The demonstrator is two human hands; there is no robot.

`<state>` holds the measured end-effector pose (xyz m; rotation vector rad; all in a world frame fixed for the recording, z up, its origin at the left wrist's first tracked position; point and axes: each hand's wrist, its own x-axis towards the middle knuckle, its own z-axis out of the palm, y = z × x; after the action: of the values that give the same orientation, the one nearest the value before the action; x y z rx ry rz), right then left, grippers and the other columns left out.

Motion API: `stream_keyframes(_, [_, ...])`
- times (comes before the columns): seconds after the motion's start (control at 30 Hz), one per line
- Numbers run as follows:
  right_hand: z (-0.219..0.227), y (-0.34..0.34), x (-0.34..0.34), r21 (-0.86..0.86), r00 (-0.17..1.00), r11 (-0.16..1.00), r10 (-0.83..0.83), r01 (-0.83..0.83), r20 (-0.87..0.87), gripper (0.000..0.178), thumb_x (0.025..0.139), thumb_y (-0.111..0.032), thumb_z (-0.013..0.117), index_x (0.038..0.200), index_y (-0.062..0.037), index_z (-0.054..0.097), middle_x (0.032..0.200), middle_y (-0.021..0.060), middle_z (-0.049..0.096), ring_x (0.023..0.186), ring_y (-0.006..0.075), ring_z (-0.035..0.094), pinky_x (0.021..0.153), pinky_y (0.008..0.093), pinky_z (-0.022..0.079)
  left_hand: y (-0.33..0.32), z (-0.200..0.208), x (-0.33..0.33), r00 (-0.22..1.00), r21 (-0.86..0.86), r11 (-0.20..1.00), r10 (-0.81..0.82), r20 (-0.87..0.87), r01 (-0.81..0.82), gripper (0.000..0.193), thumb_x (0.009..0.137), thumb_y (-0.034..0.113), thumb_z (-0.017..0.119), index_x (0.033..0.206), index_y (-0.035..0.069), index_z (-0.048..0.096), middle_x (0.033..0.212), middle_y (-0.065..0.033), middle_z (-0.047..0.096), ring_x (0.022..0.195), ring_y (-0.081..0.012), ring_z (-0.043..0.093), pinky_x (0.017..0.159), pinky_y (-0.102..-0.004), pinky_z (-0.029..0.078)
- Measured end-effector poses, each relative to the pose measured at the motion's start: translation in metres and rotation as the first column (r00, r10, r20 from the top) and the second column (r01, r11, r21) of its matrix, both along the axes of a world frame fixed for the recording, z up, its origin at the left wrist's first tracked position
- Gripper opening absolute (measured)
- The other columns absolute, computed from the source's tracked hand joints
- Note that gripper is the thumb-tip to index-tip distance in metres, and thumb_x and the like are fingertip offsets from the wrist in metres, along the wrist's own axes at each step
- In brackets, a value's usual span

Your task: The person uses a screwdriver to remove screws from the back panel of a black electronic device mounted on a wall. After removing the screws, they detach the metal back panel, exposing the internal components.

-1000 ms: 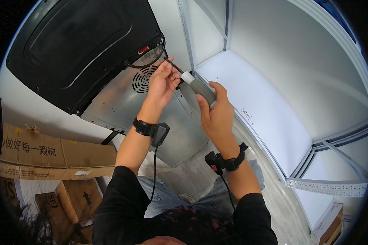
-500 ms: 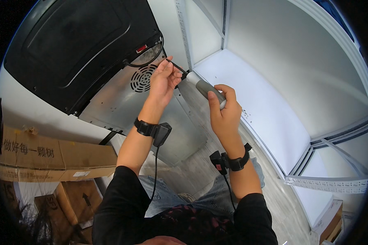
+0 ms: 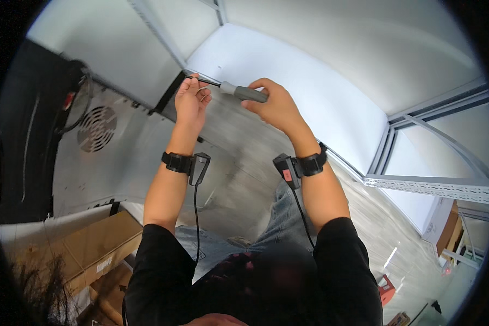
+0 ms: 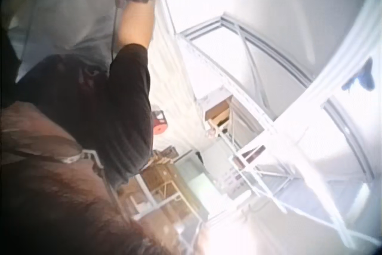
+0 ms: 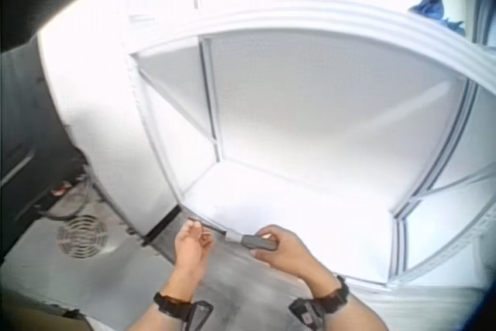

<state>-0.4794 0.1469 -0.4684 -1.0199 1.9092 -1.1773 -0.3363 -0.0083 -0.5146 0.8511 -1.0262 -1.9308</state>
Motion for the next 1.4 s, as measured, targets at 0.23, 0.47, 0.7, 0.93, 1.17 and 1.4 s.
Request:
stream_keyframes(0.23, [-0.059,-0.029,-0.089,0.137,0.994,0.990,-0.032,0.046,-0.106,0.036,0.076,-0.028,0.070,0.098,-0.0018,0.061,0.085,0.0120,0.064,0.079,0.0223,0.060,0.071,0.0314,0.046,-0.017,-0.098,-0.088,0.988,0.014,0.997,-0.075,0.137,0.074,0.019,0.096,0.019,0.052,0.110,0.007,0.056,0.085,-0.0020,0.063,0.071,-0.0092,0.056,0.062,-0.0236,0.045])
stream_keyframes(0.47, [-0.109,-0.052,-0.146,0.082,0.995,0.996,-0.012,0.020,-0.094,0.030,0.078,-0.019,0.067,0.099,-0.0002,0.058,0.080,0.0116,0.065,0.065,0.0202,0.061,0.060,0.0307,0.048,-0.034,-0.272,-0.147,0.780,-0.434,0.854,0.054,0.624,0.288,0.016,0.084,0.009,0.065,0.099,0.002,0.065,0.084,-0.0055,0.064,0.070,-0.0132,0.058,0.065,-0.0265,0.048])
stream_keyframes(0.7, [-0.143,-0.056,-0.177,-0.029,0.993,0.997,-0.074,0.071,-0.092,0.030,0.079,-0.017,0.067,0.101,0.0001,0.056,0.085,0.0135,0.067,0.068,0.0206,0.064,0.061,0.0312,0.048,-0.035,-0.312,-0.178,0.603,-0.471,0.761,0.133,0.786,0.446,0.021,0.076,0.007,0.068,0.098,0.005,0.067,0.084,-0.0098,0.063,0.073,-0.0224,0.062,0.068,-0.0325,0.051])
stream_keyframes(0.93, [-0.144,-0.067,-0.186,-0.050,0.995,0.996,-0.081,0.078,-0.065,0.031,0.080,-0.017,0.067,0.103,-0.0010,0.056,0.082,0.0117,0.066,0.063,0.0194,0.062,0.059,0.0301,0.047,-0.043,-0.304,-0.196,0.513,-0.488,0.698,0.199,0.835,0.524,0.010,0.076,0.011,0.066,0.086,0.009,0.069,0.084,-0.0102,0.062,0.074,-0.0290,0.061,0.067,-0.0369,0.050])
stream_keyframes(1.17, [-0.143,-0.072,-0.181,-0.042,0.995,0.998,-0.055,0.052,-0.078,0.030,0.081,-0.017,0.066,0.104,-0.0013,0.056,0.086,0.0117,0.066,0.062,0.0197,0.062,0.058,0.0311,0.048,-0.042,-0.306,-0.193,0.550,-0.619,0.528,0.304,0.778,0.582,0.003,0.079,0.012,0.063,0.080,0.009,0.065,0.082,-0.0087,0.058,0.081,-0.0302,0.058,0.069,-0.0406,0.048])
stream_keyframes(1.4, [-0.136,-0.068,-0.172,-0.026,0.995,0.997,-0.075,0.073,-0.063,0.030,0.081,-0.016,0.066,0.105,-0.0021,0.057,0.091,0.0117,0.066,0.073,0.0206,0.065,0.066,0.0307,0.050,-0.041,-0.313,-0.193,0.559,-0.620,0.498,0.288,0.778,0.607,0.002,0.081,0.007,0.059,0.083,0.007,0.058,0.084,-0.0101,0.057,0.087,-0.0306,0.055,0.073,-0.0407,0.047])
